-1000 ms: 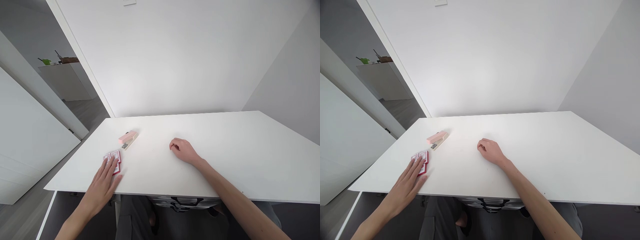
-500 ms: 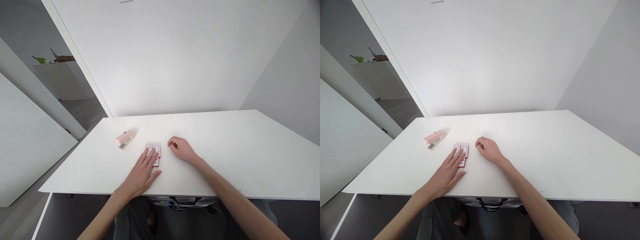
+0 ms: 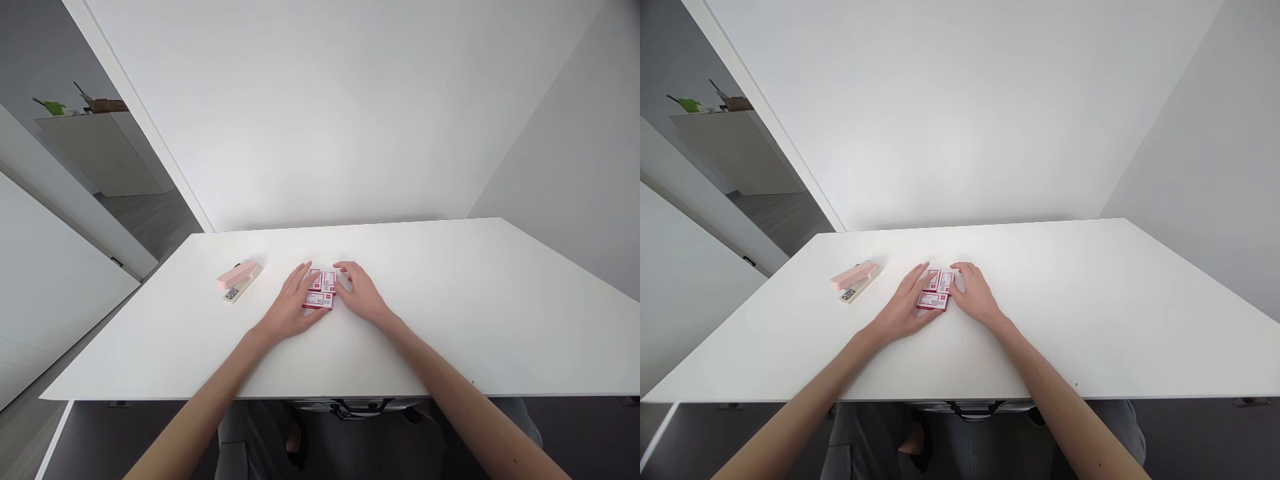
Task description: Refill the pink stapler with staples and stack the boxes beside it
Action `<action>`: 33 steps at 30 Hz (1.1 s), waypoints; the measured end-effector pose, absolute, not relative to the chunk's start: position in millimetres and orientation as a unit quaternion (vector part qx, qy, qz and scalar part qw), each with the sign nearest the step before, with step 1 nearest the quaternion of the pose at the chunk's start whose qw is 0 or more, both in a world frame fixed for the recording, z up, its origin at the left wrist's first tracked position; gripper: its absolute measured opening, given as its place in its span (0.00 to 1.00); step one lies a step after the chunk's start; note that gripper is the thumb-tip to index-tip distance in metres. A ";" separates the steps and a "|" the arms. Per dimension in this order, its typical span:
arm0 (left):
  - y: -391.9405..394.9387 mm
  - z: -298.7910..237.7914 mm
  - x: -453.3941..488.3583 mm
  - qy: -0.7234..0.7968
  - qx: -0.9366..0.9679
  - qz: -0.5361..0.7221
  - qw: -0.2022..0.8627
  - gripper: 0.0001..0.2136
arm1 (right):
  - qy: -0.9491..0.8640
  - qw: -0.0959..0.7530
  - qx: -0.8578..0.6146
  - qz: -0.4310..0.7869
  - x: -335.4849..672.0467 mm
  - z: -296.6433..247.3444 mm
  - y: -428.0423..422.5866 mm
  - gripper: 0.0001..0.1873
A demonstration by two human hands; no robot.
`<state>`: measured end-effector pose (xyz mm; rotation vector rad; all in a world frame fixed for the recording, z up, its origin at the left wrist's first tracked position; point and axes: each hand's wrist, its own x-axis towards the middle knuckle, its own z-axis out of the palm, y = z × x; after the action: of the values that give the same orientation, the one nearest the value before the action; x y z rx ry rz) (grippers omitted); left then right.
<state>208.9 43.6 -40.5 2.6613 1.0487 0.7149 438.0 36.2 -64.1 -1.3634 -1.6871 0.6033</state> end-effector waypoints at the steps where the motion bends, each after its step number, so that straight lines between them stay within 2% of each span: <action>1: 46.9 -37.5 206.6 0.349 0.898 0.249 0.094 0.33 | -0.677 0.428 -0.546 0.246 437.8 -63.9 36.0 0.21; 5: 53.8 -28.8 202.0 0.326 0.906 0.256 0.088 0.21 | -0.680 0.418 -0.544 0.260 436.6 -60.3 33.6 0.21; 8: 54.0 -28.5 202.3 0.316 0.908 0.265 0.079 0.17 | -0.689 0.409 -0.538 0.263 436.5 -57.3 31.8 0.21; 25: 49.0 -28.7 202.1 0.327 0.885 0.303 0.134 0.16 | -0.697 0.413 -0.527 0.255 438.6 -61.3 32.9 0.22; 30: 44.4 -24.4 201.6 0.370 0.849 0.317 0.207 0.18 | -0.670 0.482 -0.510 0.243 436.1 -51.7 30.9 0.15; 33: 43.5 -25.3 200.8 0.395 0.837 0.317 0.209 0.18 | -0.630 0.526 -0.494 0.287 436.2 -40.6 27.2 0.10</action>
<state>200.8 43.5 -25.3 2.3274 1.0988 0.8823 436.2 27.2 -40.6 -1.1819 -1.5074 0.6856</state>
